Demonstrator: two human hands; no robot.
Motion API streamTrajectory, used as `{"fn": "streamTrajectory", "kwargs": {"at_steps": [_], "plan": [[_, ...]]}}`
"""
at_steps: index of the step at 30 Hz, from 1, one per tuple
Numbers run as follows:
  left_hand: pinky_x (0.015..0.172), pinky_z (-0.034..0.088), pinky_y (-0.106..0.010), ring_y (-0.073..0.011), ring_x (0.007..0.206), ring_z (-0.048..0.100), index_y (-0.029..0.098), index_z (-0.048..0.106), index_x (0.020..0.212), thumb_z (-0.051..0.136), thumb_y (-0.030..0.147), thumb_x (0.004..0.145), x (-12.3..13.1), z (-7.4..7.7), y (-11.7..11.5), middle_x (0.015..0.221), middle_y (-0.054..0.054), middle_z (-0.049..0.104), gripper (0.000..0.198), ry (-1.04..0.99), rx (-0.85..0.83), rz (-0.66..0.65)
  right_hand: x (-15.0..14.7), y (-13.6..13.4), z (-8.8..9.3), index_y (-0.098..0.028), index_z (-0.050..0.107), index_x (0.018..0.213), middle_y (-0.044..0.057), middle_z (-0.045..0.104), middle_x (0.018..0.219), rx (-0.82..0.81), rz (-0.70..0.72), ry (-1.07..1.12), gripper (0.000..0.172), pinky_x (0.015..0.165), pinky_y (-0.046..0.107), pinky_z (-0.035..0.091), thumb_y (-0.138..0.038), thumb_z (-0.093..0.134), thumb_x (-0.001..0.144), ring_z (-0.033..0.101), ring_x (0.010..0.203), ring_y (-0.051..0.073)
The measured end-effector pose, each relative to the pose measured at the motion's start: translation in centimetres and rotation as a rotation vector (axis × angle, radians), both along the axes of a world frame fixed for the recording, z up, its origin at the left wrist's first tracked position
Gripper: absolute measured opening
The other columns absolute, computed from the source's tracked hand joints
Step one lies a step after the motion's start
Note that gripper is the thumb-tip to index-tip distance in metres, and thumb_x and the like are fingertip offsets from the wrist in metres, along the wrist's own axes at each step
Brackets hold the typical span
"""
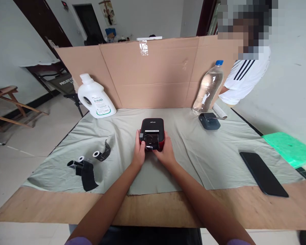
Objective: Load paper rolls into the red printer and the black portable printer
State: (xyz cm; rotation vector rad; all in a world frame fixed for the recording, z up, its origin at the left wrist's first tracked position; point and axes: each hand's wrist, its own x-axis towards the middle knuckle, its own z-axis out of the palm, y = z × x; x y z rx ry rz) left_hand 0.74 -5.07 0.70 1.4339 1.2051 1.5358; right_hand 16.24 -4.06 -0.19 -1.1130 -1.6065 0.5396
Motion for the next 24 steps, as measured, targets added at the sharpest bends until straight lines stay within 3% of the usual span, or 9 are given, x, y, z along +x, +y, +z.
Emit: {"fn": "streamTrajectory", "kwargs": {"at_steps": [14,20,24], "plan": [[0.13,0.017,-0.033,-0.0164,0.158,0.018,0.027,0.021,0.163,0.031,0.053,0.106,0.04,-0.03,-0.03,0.171,-0.003,0.023,0.064,-0.04,-0.001,0.01,0.22,0.29,-0.19,-0.019,0.023,0.16,0.02,0.043,0.152,0.035,0.01,-0.018,0.102,0.117,0.062,0.036,-0.044,0.077,0.077,0.044,0.141,0.04],[0.124,0.032,-0.04,-0.0225,0.148,0.041,0.021,0.045,0.14,0.037,0.054,0.104,-0.11,-0.33,0.51,0.157,-0.013,0.045,0.05,-0.066,0.074,0.076,0.07,0.23,0.0,-0.021,0.025,0.159,0.019,0.044,0.151,0.032,0.01,0.004,0.099,0.115,0.064,0.037,-0.045,0.077,0.078,0.044,0.14,0.041],[0.116,0.04,-0.039,-0.0232,0.138,0.051,0.021,0.048,0.127,0.039,0.05,0.104,-0.2,-0.3,0.69,0.148,-0.014,0.052,0.039,-0.07,0.089,0.11,-0.02,0.15,0.3,-0.021,0.027,0.157,0.018,0.045,0.151,0.032,0.029,0.022,0.097,0.116,0.061,0.038,-0.046,0.077,0.078,0.046,0.139,0.038]]}}
